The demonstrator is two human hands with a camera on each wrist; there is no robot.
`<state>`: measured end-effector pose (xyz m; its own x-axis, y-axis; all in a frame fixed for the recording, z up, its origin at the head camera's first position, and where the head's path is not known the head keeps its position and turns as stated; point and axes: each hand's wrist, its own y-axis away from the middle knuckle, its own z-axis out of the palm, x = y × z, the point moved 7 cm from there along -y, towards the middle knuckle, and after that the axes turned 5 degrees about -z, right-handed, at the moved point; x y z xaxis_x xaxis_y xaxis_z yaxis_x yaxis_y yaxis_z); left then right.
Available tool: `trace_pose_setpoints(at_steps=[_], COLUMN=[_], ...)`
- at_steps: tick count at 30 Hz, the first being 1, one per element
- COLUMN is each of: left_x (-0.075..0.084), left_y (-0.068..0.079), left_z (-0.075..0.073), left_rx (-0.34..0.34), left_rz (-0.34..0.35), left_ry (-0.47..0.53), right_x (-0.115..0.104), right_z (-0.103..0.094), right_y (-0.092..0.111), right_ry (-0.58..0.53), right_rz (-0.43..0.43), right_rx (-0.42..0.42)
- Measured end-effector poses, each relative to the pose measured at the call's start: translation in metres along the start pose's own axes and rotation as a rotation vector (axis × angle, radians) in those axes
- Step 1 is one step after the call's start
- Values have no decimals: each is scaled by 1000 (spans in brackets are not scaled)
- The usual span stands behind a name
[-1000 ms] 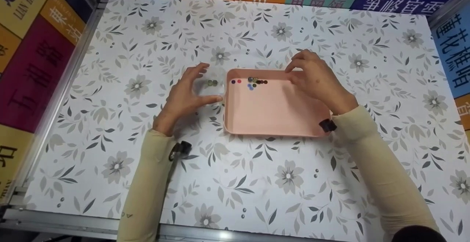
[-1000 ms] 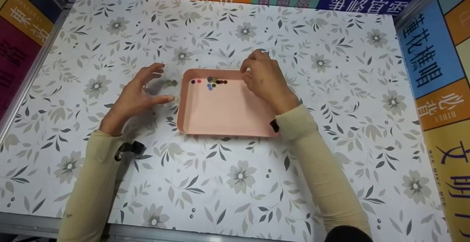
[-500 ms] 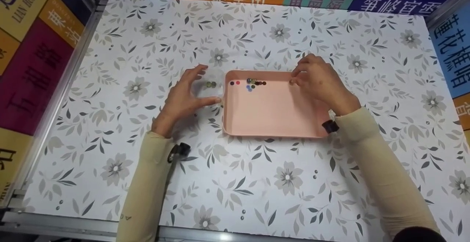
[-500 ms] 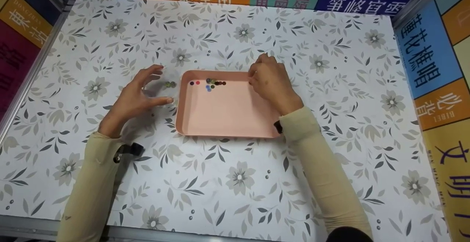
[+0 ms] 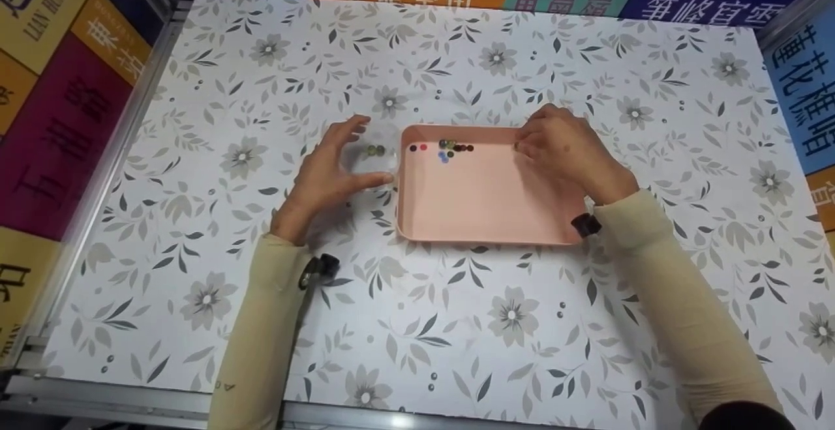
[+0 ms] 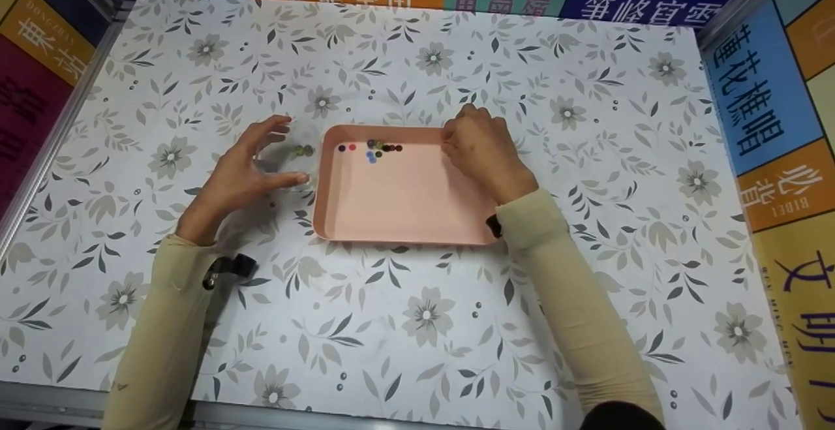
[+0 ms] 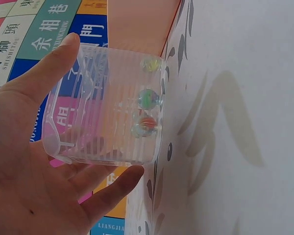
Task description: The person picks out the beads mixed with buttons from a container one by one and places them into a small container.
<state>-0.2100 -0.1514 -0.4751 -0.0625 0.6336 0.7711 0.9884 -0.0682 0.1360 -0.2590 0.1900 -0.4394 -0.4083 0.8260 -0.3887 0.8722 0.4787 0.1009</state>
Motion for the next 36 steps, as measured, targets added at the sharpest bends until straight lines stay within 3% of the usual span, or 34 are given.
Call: trace_pose_setpoints(at_steps=[7,27,36], left_x=[-1,1,1], left_y=[1,2,1], left_z=[0,0,-1], left_rx=[-3,-1,-1], left_rz=[2,14,9], left_ry=[8,21,32], right_x=[-1,6,8], right_z=[4,6,4], right_y=[-2,-4,2], right_ry=[-1,-29,173], right_rz=[-54,-13,1], right_rx=[16,-7,5])
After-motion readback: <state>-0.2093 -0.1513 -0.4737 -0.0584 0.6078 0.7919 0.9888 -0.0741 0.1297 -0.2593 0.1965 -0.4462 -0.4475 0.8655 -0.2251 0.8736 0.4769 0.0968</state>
